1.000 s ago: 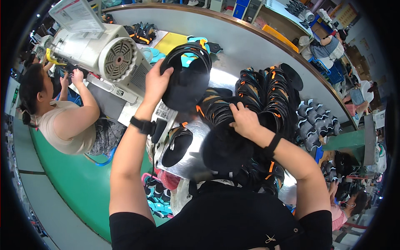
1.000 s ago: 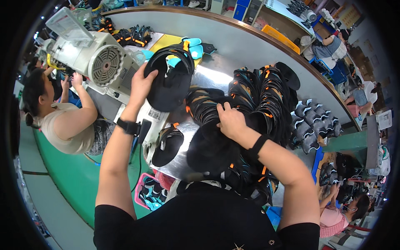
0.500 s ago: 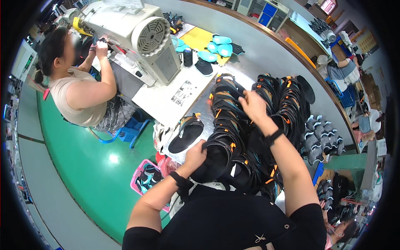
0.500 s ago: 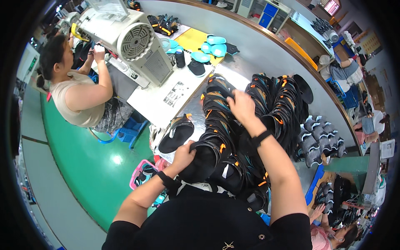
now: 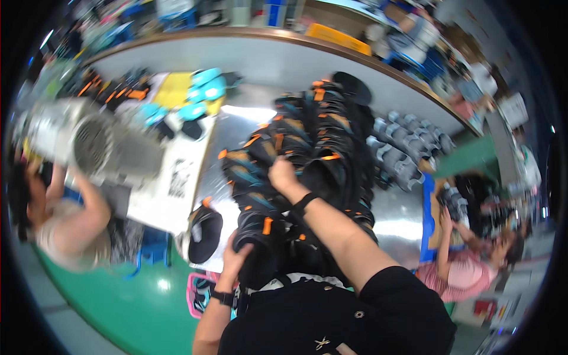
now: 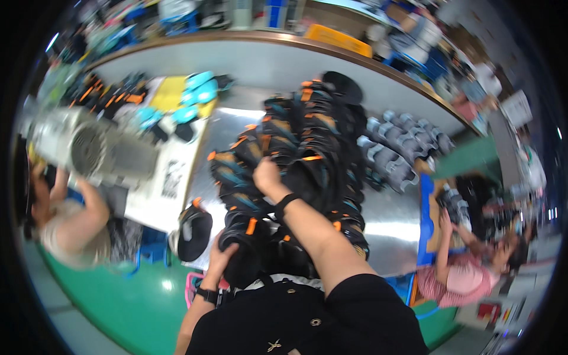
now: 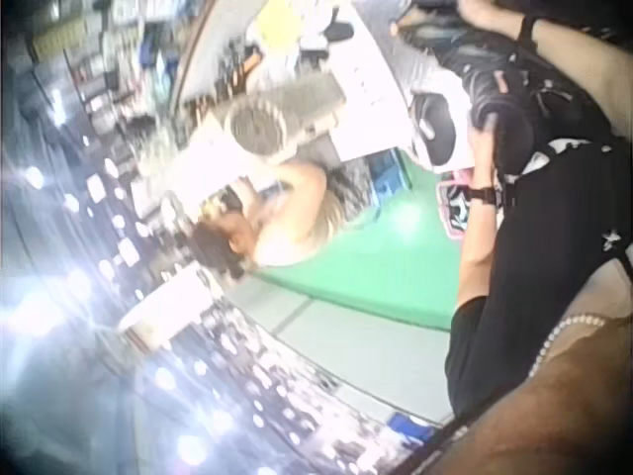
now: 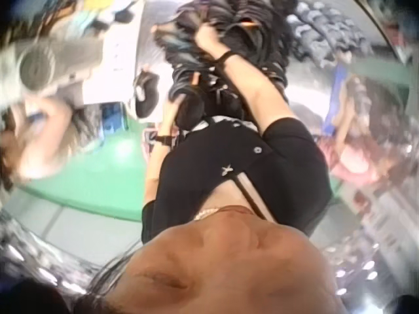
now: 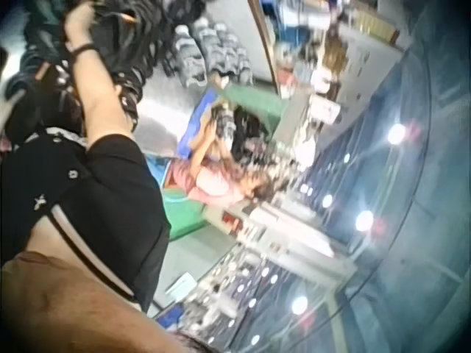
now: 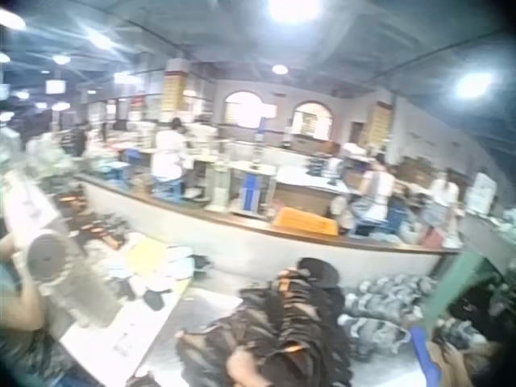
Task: Inspecting, arranging, and organizing shoe upper components on a manufacturing assembly table.
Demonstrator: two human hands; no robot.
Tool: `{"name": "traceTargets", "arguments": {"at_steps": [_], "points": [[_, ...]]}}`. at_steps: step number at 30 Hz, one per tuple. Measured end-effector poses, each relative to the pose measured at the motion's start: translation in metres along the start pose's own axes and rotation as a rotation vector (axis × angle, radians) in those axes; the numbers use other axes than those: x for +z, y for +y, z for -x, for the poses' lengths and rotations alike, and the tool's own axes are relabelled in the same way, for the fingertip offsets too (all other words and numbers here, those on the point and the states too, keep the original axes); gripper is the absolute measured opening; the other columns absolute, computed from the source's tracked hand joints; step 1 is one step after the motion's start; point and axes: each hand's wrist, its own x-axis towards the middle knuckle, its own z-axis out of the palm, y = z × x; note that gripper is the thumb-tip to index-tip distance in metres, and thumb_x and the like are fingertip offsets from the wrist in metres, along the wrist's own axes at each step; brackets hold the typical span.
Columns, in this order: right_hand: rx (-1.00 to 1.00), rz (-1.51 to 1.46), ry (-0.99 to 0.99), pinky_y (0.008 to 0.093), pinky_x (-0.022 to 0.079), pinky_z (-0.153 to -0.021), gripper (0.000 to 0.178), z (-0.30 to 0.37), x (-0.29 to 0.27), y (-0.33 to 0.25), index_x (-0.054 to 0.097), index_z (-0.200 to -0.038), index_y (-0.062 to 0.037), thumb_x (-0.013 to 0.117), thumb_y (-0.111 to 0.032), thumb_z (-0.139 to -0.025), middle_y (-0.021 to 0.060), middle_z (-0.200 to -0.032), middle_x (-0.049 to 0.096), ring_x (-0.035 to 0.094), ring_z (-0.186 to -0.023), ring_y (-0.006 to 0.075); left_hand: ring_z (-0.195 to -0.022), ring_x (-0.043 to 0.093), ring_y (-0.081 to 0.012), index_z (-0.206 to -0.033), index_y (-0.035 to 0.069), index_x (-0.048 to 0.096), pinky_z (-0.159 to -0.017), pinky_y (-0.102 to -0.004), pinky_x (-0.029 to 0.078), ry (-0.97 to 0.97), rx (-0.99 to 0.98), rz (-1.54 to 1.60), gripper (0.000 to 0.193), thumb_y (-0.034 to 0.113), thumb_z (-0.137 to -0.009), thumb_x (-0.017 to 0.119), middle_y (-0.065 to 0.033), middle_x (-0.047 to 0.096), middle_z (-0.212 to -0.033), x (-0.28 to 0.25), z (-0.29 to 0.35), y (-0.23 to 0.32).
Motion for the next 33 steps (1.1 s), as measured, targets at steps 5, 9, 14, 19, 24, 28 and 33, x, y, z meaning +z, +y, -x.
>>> {"name": "traceTargets", "arguments": {"at_steps": [5, 9, 14, 19, 24, 28, 33], "points": [[-0.043, -0.043, 0.112, 0.0482, 0.056, -0.069, 0.024, 0.008, -0.004, 0.0, 0.051, -0.105, 0.008, 0.05, -0.004, -0.083, 0.0326, -0.083, 0.064, 0.068, -0.079, 0.0423, -0.097, 0.064, -0.024, -0.12, -0.004, 0.058, -0.089, -0.0331, 0.048, 0.046, -0.001, -0.133, 0.04, 0.008, -0.084, 0.07, -0.0127, 0.068, -0.106, 0.017, -0.033, -0.003], [0.018, -0.036, 0.092, 0.0482, 0.056, -0.071, 0.034, 0.008, -0.016, 0.011, 0.049, -0.114, 0.0092, 0.052, -0.007, -0.084, 0.0277, -0.083, 0.067, 0.068, -0.08, 0.041, -0.091, 0.066, -0.0277, -0.11, -0.005, 0.062, -0.084, -0.036, 0.049, 0.2, 0.104, -0.184, 0.028, 0.008, -0.085, 0.067, -0.0152, 0.07, -0.099, 0.045, -0.041, -0.003], [-0.44, 0.233, 0.202, 0.0486, 0.045, -0.093, 0.04, 0.045, -0.039, 0.011, 0.053, -0.113, 0.0107, 0.058, -0.019, -0.087, 0.0314, -0.119, 0.051, 0.053, -0.11, 0.0425, -0.088, 0.066, -0.0399, -0.102, -0.007, 0.062, -0.076, -0.0446, 0.05, 0.187, 0.056, -0.498, 0.036, 0.024, -0.085, 0.066, -0.0282, 0.067, -0.091, 0.054, -0.051, -0.019], [-0.821, 0.002, 0.05, 0.049, 0.027, -0.111, 0.059, 0.171, -0.055, -0.042, 0.044, -0.132, 0.0041, 0.065, -0.014, -0.08, 0.0256, -0.14, 0.04, 0.029, -0.137, 0.0413, -0.096, 0.06, -0.0451, -0.126, -0.003, 0.045, -0.084, -0.0494, 0.047, 0.093, 0.23, -0.633, 0.065, 0.037, -0.082, 0.07, -0.0284, 0.064, -0.098, 0.013, -0.033, -0.01], [-0.864, 0.125, -0.05, 0.0447, 0.034, -0.107, 0.053, 0.164, -0.025, 0.015, 0.049, -0.129, 0.0026, 0.058, -0.002, -0.077, 0.019, -0.139, 0.044, 0.037, -0.134, 0.0354, -0.107, 0.053, -0.0379, -0.128, 0.0, 0.05, -0.091, -0.0445, 0.045, 0.244, 0.644, -1.014, 0.069, 0.03, -0.072, 0.078, -0.0202, 0.056, -0.114, -0.046, 0.023, 0.054], [-0.868, -0.119, -0.075, 0.0406, 0.042, -0.099, 0.044, 0.166, -0.036, 0.016, 0.056, -0.122, 0.0006, 0.053, 0.004, -0.078, 0.0182, -0.124, 0.053, 0.05, -0.115, 0.0367, -0.104, 0.054, -0.0345, -0.132, 0.005, 0.049, -0.082, -0.0442, 0.045, 0.582, 0.514, -1.245, 0.072, 0.028, -0.071, 0.079, -0.0142, 0.054, -0.116, -0.092, 0.007, 0.086], [-0.812, -0.141, -0.053, 0.0419, 0.044, -0.095, 0.046, 0.177, -0.023, 0.012, 0.056, -0.12, -0.0003, 0.057, 0.007, -0.075, 0.0176, -0.116, 0.053, 0.051, -0.109, 0.037, -0.083, 0.064, -0.0373, -0.124, 0.013, 0.059, -0.073, -0.046, 0.053, 0.263, 0.464, -1.056, 0.041, 0.007, -0.083, 0.055, -0.0201, 0.059, -0.1, -0.1, -0.093, 0.053]]}}
